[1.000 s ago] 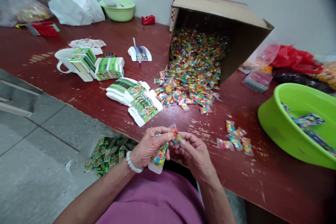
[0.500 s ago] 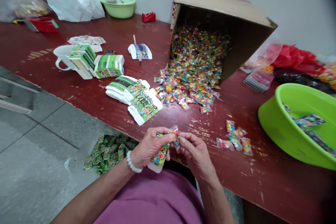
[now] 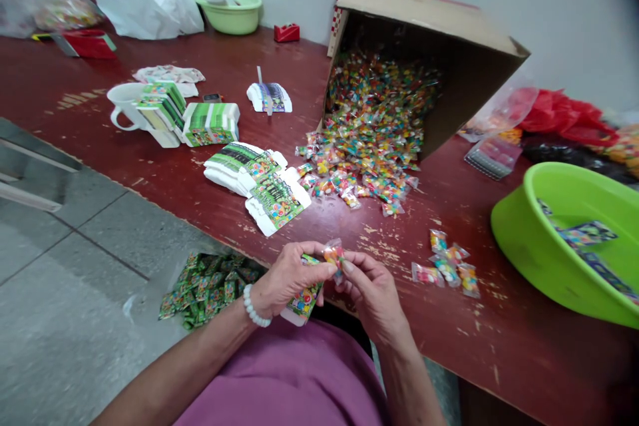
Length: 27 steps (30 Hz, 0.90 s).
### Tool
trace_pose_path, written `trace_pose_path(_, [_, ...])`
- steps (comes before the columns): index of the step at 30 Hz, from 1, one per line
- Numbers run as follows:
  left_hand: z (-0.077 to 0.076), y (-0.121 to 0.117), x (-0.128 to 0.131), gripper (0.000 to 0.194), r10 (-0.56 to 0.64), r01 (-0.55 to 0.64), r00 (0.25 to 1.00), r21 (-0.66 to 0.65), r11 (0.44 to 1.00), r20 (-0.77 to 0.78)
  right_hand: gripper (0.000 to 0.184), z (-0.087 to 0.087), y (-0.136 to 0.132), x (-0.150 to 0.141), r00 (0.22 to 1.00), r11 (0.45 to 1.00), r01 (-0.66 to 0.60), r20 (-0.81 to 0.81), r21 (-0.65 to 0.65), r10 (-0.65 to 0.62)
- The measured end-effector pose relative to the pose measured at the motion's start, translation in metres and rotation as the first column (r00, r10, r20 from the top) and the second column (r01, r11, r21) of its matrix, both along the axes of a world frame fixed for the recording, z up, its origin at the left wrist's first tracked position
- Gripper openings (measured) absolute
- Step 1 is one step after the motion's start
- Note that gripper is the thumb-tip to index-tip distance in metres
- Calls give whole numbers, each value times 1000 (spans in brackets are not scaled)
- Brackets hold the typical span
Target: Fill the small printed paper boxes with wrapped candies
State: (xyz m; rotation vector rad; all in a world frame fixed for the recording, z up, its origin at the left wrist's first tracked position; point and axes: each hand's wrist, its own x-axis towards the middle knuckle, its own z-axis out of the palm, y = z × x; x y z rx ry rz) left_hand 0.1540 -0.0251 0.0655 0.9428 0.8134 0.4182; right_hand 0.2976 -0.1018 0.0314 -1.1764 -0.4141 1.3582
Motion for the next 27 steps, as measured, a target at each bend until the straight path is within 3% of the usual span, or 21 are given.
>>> trace_pose_path(12, [-5, -1, 0, 35, 32, -34, 999, 35, 999, 44, 28, 2, -3, -4, 999, 998, -46, 25, 32, 45])
trace_pose_path(18, [-8, -1, -1, 31, 18, -16, 996, -17, 1000, 91, 28, 1, -4, -1, 996, 996, -88, 8, 25, 88])
trace_pose_path(27, [-12, -1, -1, 29, 22, -20, 996, -22, 1000, 89, 29, 9, 1, -4, 986, 1000, -18, 167, 6, 17])
